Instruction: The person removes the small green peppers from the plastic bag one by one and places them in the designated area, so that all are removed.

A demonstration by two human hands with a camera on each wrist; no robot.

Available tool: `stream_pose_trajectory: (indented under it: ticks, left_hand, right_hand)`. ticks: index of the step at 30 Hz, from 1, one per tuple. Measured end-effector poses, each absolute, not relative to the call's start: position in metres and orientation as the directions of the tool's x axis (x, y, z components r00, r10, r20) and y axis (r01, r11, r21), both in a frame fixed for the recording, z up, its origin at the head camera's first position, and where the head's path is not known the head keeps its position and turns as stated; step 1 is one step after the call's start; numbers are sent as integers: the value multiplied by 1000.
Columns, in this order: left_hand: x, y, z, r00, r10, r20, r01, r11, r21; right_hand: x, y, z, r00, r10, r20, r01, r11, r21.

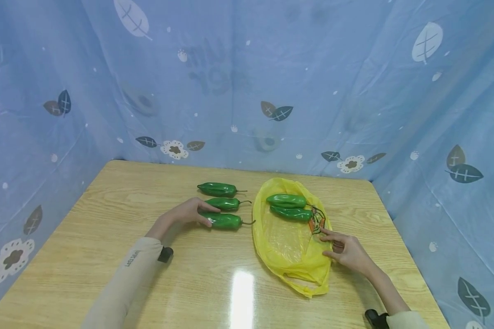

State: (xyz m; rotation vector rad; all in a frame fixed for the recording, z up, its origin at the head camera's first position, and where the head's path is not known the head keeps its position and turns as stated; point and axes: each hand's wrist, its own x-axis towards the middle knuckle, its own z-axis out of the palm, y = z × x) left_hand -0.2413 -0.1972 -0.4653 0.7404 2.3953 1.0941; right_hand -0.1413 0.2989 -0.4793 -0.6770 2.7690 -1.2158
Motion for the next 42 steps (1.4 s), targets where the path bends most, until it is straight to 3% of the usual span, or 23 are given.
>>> stream_pose_trajectory:
  ticks: [13, 27, 42]
  left_hand:
    - [-235, -208, -466, -781, 617, -99, 250, 454, 855]
    - [-208, -205, -457, -870, 492, -4, 189, 342, 921]
    - [-175, -171, -445, -795, 600, 86, 208, 137, 969]
  right_hand:
    - [-141, 299, -480, -906, -401, 134, -370, 599, -710]
    - [-142, 300, -483, -905, -395, 158, -382, 591, -710]
    - [-142, 300, -481, -900, -407, 156, -388, 585, -712]
